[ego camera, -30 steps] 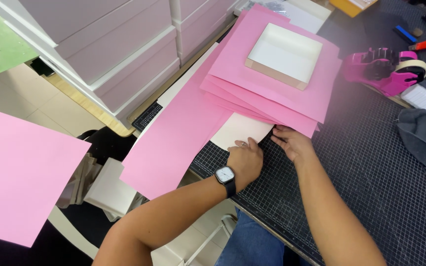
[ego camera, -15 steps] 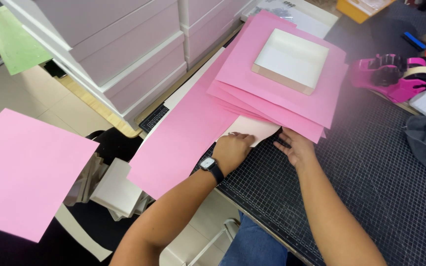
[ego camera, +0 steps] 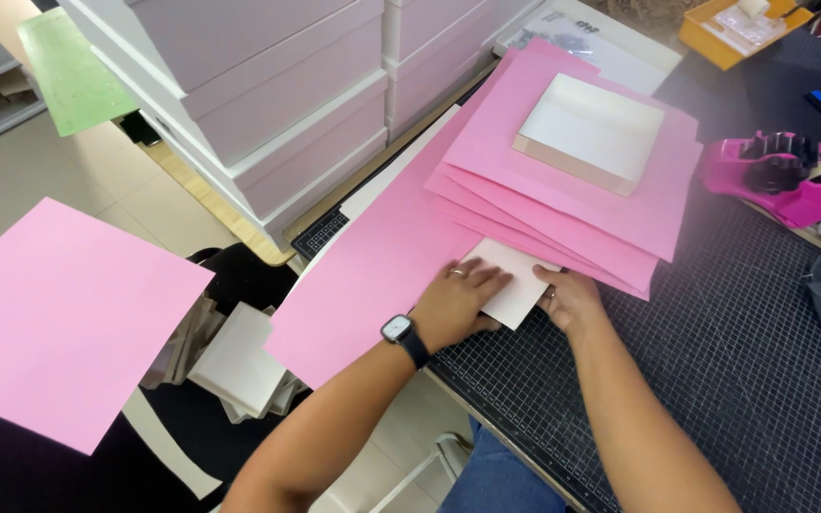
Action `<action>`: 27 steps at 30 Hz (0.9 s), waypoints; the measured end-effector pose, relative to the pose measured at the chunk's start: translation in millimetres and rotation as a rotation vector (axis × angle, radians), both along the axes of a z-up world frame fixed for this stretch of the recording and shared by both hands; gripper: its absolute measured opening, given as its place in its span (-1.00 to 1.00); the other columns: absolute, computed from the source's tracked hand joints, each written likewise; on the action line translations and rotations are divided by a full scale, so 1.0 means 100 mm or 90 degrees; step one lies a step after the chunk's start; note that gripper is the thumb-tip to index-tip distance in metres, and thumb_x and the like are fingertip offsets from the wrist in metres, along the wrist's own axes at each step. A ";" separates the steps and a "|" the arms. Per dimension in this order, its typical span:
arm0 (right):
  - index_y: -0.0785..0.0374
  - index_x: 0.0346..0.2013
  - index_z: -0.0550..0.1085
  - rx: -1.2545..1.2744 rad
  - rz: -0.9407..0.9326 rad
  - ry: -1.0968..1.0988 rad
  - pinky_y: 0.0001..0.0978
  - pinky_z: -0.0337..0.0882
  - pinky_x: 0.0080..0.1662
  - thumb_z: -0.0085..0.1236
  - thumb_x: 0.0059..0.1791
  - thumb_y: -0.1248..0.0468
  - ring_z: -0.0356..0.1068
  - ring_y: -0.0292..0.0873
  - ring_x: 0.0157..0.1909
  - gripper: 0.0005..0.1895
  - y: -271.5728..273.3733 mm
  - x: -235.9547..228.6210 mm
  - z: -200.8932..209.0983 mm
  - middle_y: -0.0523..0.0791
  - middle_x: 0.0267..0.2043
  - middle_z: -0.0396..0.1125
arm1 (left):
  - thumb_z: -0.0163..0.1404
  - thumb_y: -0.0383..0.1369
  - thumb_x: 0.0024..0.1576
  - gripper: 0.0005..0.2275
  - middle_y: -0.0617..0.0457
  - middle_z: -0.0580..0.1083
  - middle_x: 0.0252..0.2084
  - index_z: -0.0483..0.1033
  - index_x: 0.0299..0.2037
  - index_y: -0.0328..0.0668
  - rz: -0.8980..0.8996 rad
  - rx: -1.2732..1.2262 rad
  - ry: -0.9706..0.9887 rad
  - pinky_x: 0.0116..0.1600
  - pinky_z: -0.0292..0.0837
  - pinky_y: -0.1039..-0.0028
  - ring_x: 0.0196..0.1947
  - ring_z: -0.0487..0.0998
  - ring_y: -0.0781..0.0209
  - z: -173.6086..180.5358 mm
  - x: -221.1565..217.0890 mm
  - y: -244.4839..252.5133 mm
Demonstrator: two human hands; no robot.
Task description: Applying glue to paper and wrapping a small box on a workbench
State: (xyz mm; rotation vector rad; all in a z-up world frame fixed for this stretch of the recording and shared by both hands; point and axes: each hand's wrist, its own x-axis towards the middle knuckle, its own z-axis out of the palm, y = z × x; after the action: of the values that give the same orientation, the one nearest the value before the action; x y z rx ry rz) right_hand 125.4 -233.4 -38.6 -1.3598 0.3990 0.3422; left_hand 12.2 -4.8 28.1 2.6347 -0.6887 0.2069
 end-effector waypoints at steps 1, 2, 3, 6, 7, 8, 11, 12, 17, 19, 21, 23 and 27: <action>0.27 0.25 0.28 -0.004 -0.018 -0.009 0.09 0.57 -0.03 0.38 -0.09 0.35 0.46 0.16 0.02 -0.33 -0.01 -0.03 0.01 0.02 0.10 0.34 | 0.26 -0.08 0.00 -0.22 -0.08 0.28 0.45 0.18 0.45 0.08 0.042 0.122 0.029 0.45 0.05 -0.24 0.48 0.17 -0.27 0.08 -0.11 0.04; 0.27 0.25 0.28 -0.006 -0.014 -0.006 0.09 0.57 -0.03 0.38 -0.09 0.35 0.46 0.16 0.02 -0.33 -0.06 -0.04 -0.04 0.02 0.10 0.34 | 0.26 -0.08 0.00 -0.22 -0.08 0.28 0.45 0.18 0.45 0.08 0.045 0.120 0.033 0.45 0.05 -0.24 0.48 0.17 -0.27 -0.01 -0.15 0.12; 0.30 0.25 0.29 -0.010 -0.019 -0.013 0.14 0.56 -0.02 0.38 -0.10 0.37 0.46 0.19 0.05 -0.34 -0.09 -0.03 -0.07 0.05 0.12 0.34 | 0.07 -0.21 0.14 -0.35 -0.12 0.31 0.41 0.14 0.48 0.04 0.096 0.164 0.011 0.43 0.05 -0.25 0.45 0.20 -0.28 -0.08 -0.18 0.22; 0.30 0.23 0.31 -0.015 -0.018 -0.024 0.18 0.55 -0.02 0.38 -0.10 0.39 0.47 0.18 0.05 -0.35 -0.16 0.00 -0.12 0.04 0.13 0.35 | -0.17 -0.37 0.29 -0.46 -0.18 0.30 0.41 0.04 0.52 0.00 0.177 0.235 0.034 0.40 -0.02 -0.30 0.44 0.19 -0.34 -0.04 -0.26 0.43; 0.28 0.22 0.32 -0.015 -0.020 -0.029 0.16 0.56 -0.04 0.38 -0.10 0.38 0.48 0.14 0.03 -0.37 -0.18 0.00 -0.12 -0.01 0.11 0.36 | -0.24 -0.41 0.30 -0.45 -0.20 0.25 0.44 -0.02 0.54 0.00 0.199 0.262 0.078 0.40 -0.08 -0.35 0.45 0.15 -0.39 0.03 -0.29 0.49; 0.28 0.22 0.32 -0.015 -0.016 -0.029 0.16 0.56 -0.04 0.38 -0.10 0.38 0.48 0.14 0.03 -0.37 -0.19 0.00 -0.13 -0.01 0.11 0.36 | -0.24 -0.41 0.30 -0.45 -0.20 0.25 0.44 -0.02 0.54 0.00 0.203 0.263 0.078 0.40 -0.08 -0.35 0.45 0.15 -0.39 0.10 -0.32 0.49; 0.27 0.21 0.33 -0.024 -0.021 -0.027 0.16 0.56 -0.03 0.37 -0.10 0.39 0.48 0.12 0.04 -0.39 -0.30 0.09 -0.27 -0.02 0.12 0.37 | -0.29 -0.45 0.30 -0.42 -0.27 0.16 0.49 -0.12 0.57 0.00 0.189 0.306 0.149 0.36 -0.02 -0.37 0.46 0.10 -0.50 0.18 -0.35 0.46; 0.21 0.22 0.33 -0.028 -0.020 -0.033 0.14 0.57 -0.05 0.37 -0.10 0.40 0.49 0.11 0.01 -0.37 -0.36 0.16 -0.37 -0.06 0.10 0.37 | -0.31 -0.46 0.30 -0.40 -0.29 0.13 0.50 -0.20 0.57 0.02 0.190 0.317 0.108 0.31 0.04 -0.38 0.44 0.12 -0.55 0.11 -0.31 0.45; 0.18 0.24 0.31 -0.045 -0.018 -0.035 0.11 0.57 -0.07 0.36 -0.09 0.41 0.49 0.09 0.00 -0.36 -0.48 0.16 -0.46 -0.06 0.10 0.37 | -0.32 -0.49 0.29 -0.37 -0.34 0.09 0.51 -0.25 0.58 0.03 0.193 0.347 0.076 0.24 0.11 -0.44 0.39 0.13 -0.69 -0.11 -0.22 0.45; 0.20 0.24 0.30 -0.059 -0.022 -0.032 0.13 0.57 -0.07 0.36 -0.09 0.42 0.50 0.09 -0.01 -0.36 -0.51 0.15 -0.47 -0.04 0.11 0.37 | -0.30 -0.48 0.28 -0.39 -0.37 0.16 0.47 -0.18 0.57 0.00 0.191 0.364 0.062 0.18 0.15 -0.49 0.35 0.18 -0.73 -0.17 -0.15 0.48; 0.19 0.26 0.28 -0.071 -0.014 -0.035 0.14 0.56 -0.07 0.34 -0.08 0.42 0.48 0.12 0.01 -0.35 -0.47 0.07 -0.39 -0.02 0.11 0.36 | -0.28 -0.48 0.28 -0.41 -0.41 0.16 0.46 -0.10 0.55 -0.04 0.188 0.372 0.065 0.14 0.15 -0.55 0.32 0.19 -0.78 -0.39 -0.02 0.51; 0.18 0.27 0.27 -0.084 -0.008 -0.039 0.15 0.56 -0.06 0.33 -0.08 0.43 0.47 0.14 0.03 -0.34 -0.39 -0.02 -0.19 0.00 0.11 0.34 | -0.26 -0.47 0.27 -0.44 -0.44 0.16 0.45 -0.01 0.53 -0.09 0.184 0.380 0.067 0.10 0.15 -0.60 0.29 0.19 -0.82 -0.49 0.10 0.52; 0.09 0.33 0.23 -0.120 0.020 -0.061 0.09 0.59 -0.11 0.30 -0.07 0.43 0.48 0.11 -0.01 -0.28 -0.36 -0.06 0.05 -0.01 0.06 0.35 | -0.31 -0.48 0.29 -0.48 -0.35 0.22 0.44 0.08 0.51 0.00 0.172 0.362 0.145 0.00 0.26 -0.62 0.26 0.25 -0.79 -0.44 0.25 0.58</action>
State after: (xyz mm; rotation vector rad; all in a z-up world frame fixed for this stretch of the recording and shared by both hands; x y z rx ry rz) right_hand 119.3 -269.2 -33.9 -1.5622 0.3375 0.2690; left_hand 37.7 53.6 -16.3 3.2198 -0.3456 -0.2513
